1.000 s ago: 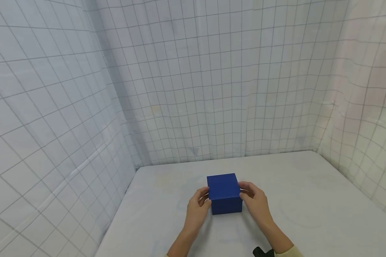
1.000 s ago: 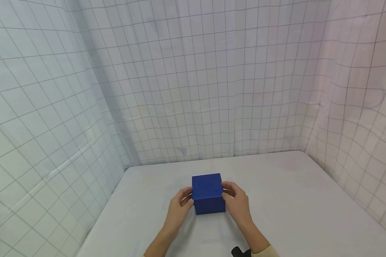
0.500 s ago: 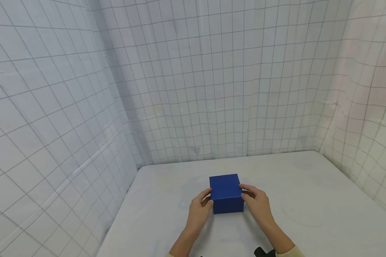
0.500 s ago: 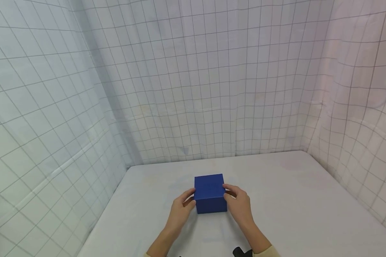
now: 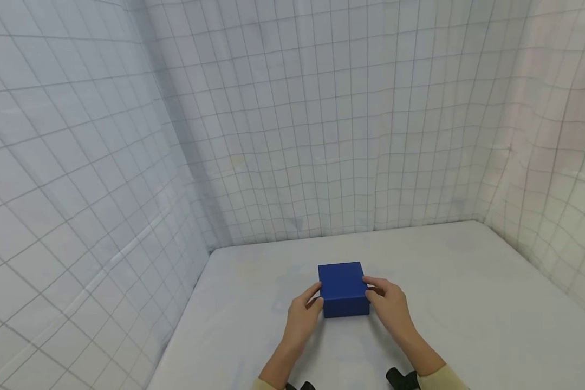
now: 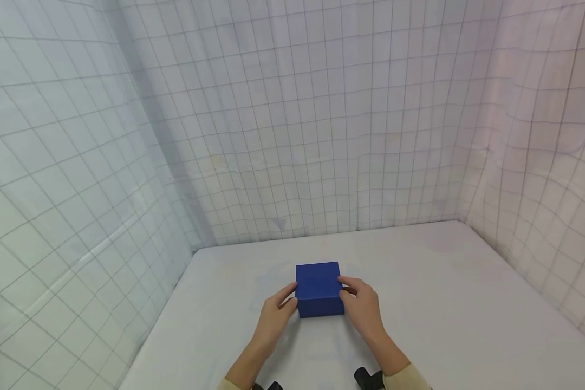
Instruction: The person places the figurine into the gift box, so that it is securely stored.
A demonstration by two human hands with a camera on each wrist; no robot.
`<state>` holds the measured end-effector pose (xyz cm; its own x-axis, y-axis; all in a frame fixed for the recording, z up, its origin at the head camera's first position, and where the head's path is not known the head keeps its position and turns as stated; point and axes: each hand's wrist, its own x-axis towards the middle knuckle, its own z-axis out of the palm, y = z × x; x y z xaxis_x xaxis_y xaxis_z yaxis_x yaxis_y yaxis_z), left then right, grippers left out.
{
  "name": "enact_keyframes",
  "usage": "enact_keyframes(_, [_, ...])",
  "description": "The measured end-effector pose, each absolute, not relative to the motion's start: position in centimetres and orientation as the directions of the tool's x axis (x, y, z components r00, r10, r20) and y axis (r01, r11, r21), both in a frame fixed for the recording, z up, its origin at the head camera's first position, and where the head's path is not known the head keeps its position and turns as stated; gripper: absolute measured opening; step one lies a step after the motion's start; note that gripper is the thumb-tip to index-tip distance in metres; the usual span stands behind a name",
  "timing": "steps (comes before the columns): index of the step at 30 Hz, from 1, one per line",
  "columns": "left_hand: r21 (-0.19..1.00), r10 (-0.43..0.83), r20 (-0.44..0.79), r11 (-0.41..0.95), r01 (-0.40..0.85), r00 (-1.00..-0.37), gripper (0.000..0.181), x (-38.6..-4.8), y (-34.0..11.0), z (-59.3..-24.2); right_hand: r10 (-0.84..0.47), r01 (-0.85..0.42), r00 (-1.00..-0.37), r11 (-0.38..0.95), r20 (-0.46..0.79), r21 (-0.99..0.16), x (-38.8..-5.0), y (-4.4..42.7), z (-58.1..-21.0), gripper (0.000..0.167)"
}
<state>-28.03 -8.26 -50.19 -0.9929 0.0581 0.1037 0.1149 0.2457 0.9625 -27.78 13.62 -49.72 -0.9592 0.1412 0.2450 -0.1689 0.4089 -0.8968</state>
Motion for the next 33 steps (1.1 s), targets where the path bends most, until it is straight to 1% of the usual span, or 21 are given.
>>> enact_keyframes(6, [0.966, 0.1, 0.107, 0.224, 0.127, -0.989, 0.047, -28.06, -8.53, -50.47, 0.117, -0.222, -0.941, 0.493, 0.317, -0.841, -27.77, 13.22, -49.81, 0.037])
enact_keyframes(14, [0.965, 0.102, 0.082, 0.241, 0.105, -0.991, 0.049, -28.08, -8.56, -50.6, 0.08, -0.26, -0.924, 0.588, 0.374, -0.766, -27.93, 12.87, -50.0, 0.036])
enact_keyframes(20, [0.957, 0.108, 0.106, 0.258, 0.131, -0.988, 0.049, -27.85, -8.77, -50.36, 0.038, -0.298, -0.906, 0.651, 0.422, -0.698, -28.2, 12.82, -50.02, 0.035])
enact_keyframes(24, [0.957, 0.106, 0.118, 0.253, 0.141, -0.987, 0.049, -27.9, -8.81, -50.34, 0.031, -0.31, -0.898, 0.663, 0.44, -0.681, -28.29, 12.75, -49.95, 0.035])
enact_keyframes(29, [0.953, 0.091, 0.102, 0.276, 0.124, -0.991, 0.049, -27.87, -8.77, -50.43, 0.029, -0.314, -0.896, 0.665, 0.443, -0.678, -28.1, 12.73, -49.97, 0.035])
enact_keyframes(33, [0.959, 0.097, 0.096, 0.258, 0.118, -0.991, 0.049, -27.85, -8.76, -50.38, 0.04, -0.318, -0.887, 0.668, 0.459, -0.673, -28.04, 12.71, -50.03, 0.035])
